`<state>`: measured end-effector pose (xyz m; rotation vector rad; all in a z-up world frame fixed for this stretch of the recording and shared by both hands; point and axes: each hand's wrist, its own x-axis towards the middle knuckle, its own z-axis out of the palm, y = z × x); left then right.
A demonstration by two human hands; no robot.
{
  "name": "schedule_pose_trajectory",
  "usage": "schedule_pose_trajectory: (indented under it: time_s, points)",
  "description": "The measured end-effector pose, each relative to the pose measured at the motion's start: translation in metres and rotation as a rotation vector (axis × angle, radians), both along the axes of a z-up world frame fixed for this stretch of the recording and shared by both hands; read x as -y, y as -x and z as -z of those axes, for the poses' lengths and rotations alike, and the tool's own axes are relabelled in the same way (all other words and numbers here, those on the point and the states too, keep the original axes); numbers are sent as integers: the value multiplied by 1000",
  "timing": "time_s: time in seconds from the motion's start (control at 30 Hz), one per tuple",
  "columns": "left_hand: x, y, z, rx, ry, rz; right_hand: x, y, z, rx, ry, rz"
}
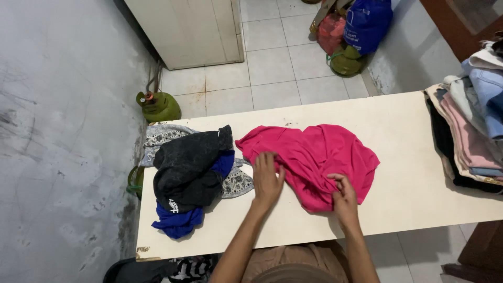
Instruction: Folding various garments including a black t-shirt and a pink top on a white surface.
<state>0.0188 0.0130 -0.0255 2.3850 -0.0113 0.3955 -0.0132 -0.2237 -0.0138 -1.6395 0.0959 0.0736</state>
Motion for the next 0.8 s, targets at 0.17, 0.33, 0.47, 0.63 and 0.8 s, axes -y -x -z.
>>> schedule_pose_trajectory:
  time_s: [0.17,0.33,0.47,0.63,0.8]
  points:
    - [-24,-16,-36,-142,136,-270,29,4,-19,54,-23,152]
    - [-67,-12,-61,3,411,-441,76,17,-67,45,-139,252]
    - [-54,-9,-60,21,508,-384,85,17,-61,26,-129,326]
    - [-1,14,-53,-74,620,14,55,10,-61,166,383,310]
    - [-31,22,-51,-66,310,-116,-6,-5,-80,357,329,66]
